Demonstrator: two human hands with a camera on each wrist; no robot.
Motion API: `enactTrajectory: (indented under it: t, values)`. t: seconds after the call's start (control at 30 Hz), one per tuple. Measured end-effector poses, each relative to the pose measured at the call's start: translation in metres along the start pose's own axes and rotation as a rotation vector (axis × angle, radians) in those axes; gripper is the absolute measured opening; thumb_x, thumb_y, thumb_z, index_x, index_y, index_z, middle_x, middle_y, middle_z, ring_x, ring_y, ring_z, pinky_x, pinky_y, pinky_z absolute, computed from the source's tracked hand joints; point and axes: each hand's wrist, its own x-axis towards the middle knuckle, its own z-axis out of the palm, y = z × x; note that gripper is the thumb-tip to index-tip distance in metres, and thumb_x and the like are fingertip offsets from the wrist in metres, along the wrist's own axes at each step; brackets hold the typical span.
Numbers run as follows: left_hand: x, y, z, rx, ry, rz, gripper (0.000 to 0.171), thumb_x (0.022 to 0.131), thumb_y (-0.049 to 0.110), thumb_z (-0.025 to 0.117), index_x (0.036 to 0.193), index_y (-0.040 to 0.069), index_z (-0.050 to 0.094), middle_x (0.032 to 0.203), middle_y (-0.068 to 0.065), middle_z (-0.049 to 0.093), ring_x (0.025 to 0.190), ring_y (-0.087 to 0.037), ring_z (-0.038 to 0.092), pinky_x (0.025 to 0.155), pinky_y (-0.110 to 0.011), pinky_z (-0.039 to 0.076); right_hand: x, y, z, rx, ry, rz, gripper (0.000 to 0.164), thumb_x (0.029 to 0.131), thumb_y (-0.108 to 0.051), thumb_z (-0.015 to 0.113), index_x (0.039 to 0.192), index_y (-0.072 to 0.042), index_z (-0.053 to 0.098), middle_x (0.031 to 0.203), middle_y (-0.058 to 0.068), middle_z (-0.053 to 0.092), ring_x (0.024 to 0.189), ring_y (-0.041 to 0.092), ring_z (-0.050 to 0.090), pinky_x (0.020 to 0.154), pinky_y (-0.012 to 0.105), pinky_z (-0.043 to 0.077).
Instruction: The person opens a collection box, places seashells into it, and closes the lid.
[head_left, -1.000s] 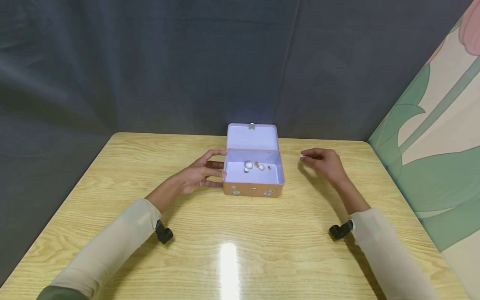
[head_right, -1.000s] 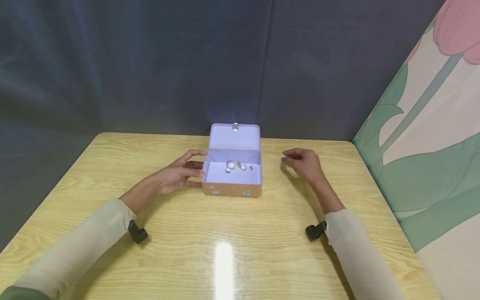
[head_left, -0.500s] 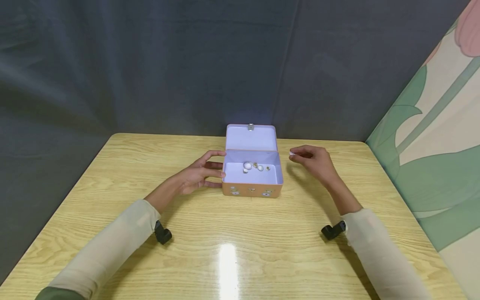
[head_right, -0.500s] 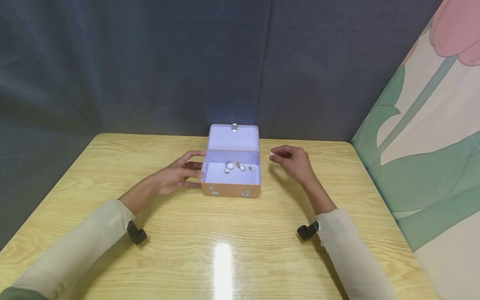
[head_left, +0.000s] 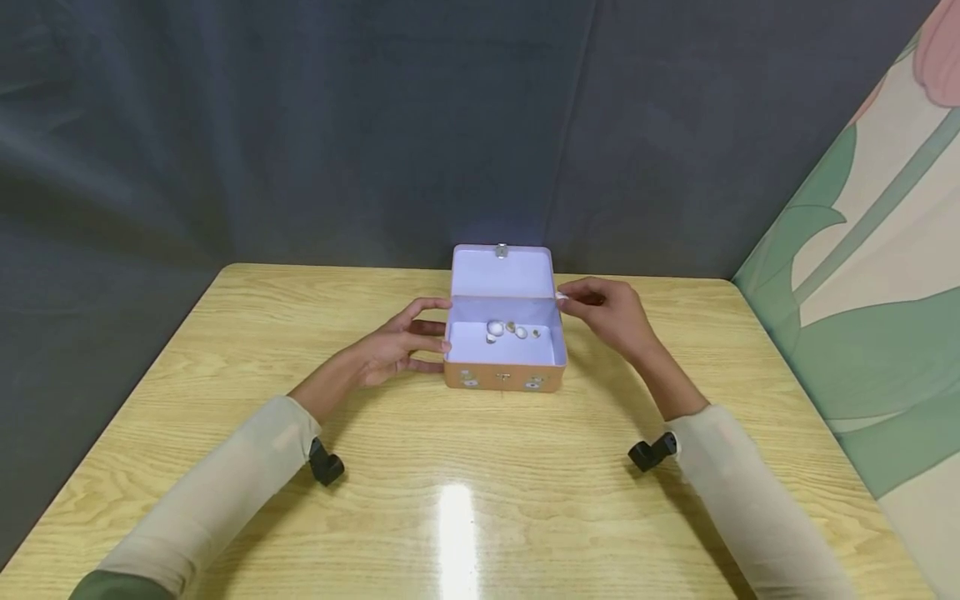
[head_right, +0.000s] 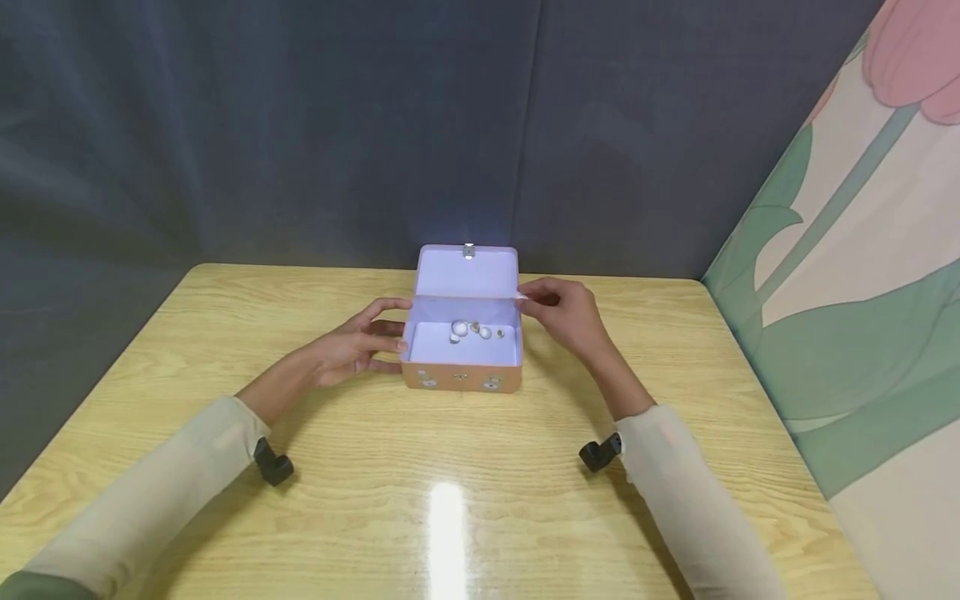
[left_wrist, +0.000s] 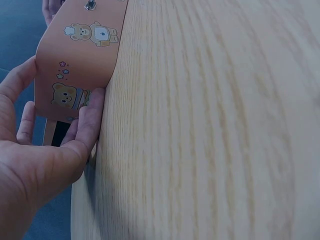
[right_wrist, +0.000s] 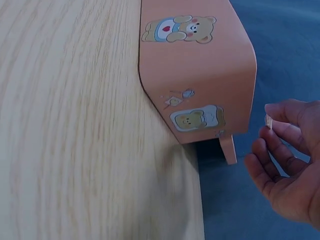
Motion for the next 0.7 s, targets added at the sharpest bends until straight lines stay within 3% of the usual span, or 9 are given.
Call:
enactTrajectory:
  t: [0.37, 0.7]
  values:
    - [-0.003, -0.002, -0.004, 0.006, 0.008, -0.007, 0.078, 0.106, 0.001, 0.072, 0.17, 0.028, 0.036, 0.17, -0.023, 0.039, 0.144, -0.039, 0.059, 0.115, -0.058, 0.064, 0.005, -0.017, 0.014, 0.067, -0.024, -0.022, 0.027, 0.105, -0.02, 0.083, 0.126, -0.004, 0.084, 0.135, 0.016, 0.081, 0.1, 0.015, 0.071, 0.079, 0.012, 0.057]
    - [-0.003, -0.002, -0.005, 0.008, 0.009, -0.002, 0.079, 0.107, 0.001, 0.071, 0.171, 0.027, 0.035, 0.171, -0.023, 0.039, 0.144, -0.039, 0.058, 0.116, -0.059, 0.063, 0.01, -0.029, 0.029, 0.091, -0.061, -0.057, 0.027, 0.103, -0.017, 0.085, 0.126, -0.003, 0.084, 0.123, 0.017, 0.084, 0.093, 0.018, 0.07, 0.074, 0.017, 0.055]
